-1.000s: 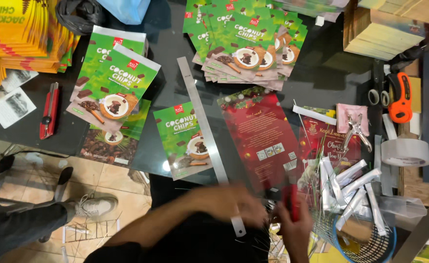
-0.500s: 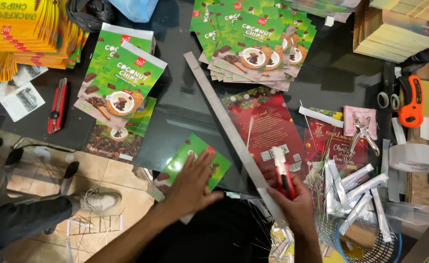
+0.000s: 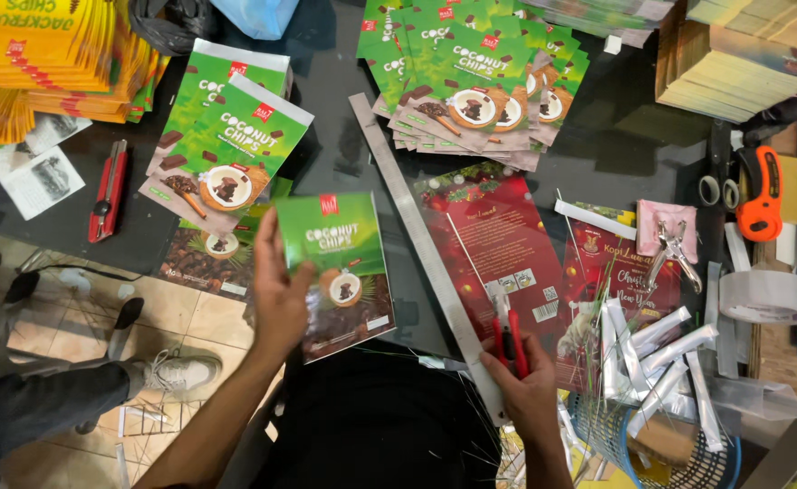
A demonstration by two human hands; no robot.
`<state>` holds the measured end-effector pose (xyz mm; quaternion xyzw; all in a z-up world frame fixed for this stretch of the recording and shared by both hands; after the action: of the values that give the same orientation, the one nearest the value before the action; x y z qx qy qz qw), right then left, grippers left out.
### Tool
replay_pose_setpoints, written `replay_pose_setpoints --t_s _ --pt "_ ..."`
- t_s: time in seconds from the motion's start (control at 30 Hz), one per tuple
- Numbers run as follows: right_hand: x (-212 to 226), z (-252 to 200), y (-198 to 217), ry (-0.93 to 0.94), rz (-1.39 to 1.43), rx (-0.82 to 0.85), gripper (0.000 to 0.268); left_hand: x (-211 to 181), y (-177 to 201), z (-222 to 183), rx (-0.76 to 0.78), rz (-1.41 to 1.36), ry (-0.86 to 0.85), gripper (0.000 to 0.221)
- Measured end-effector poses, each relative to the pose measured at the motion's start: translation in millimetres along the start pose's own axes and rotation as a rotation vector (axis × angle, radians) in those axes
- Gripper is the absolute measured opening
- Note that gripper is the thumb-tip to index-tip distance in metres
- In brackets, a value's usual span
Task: The person cuts paper packaging for snack items using a utility knife and a ruler, working through a pile of printed sheets on a table.
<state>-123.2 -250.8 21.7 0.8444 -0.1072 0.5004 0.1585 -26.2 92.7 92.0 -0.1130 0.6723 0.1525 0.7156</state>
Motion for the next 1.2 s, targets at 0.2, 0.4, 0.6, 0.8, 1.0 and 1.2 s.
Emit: replay_pose_setpoints --t_s 0.2,0.4,0.6,0.8,1.0,1.2 --pt "-24 -5 -14 0.058 -0.119 0.021 0.03 34 -24 1 0.262 0.739 -0.553 0.077" --pt "-48 -20 -37 0.039 -0.101 0.037 0.032 62 -77 20 0.653 0.901 -0.727 0.068" --pt "-55 -25 -37 -0.095 -0.143 0.003 0.039 60 -90 25 0.519 1.016 -0.914 0.064" --pt "-68 -14 -41 -0.081 -0.08 0.035 0.042 64 -93 31 0.606 0.998 -0.838 0.092" --pt "-60 -17 -45 -0.125 -0.071 0.054 0.043 64 -94 33 0.64 0.98 -0.816 0.109" --pt "-63 -18 -47 -0.132 -0.034 0.055 0.042 68 -94 36 0.72 0.966 -0.741 0.14"
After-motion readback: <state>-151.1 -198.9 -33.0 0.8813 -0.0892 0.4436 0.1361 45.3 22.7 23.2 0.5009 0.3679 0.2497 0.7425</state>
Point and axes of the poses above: each hand's wrist, its own z-axis towards the middle knuckle, its own y-axis out of the back of the hand, x = y × z, the point moved 6 cm from there along z, towards the middle knuckle, and after that the axes turned 8 degrees about -x, right-handed, at the moved point
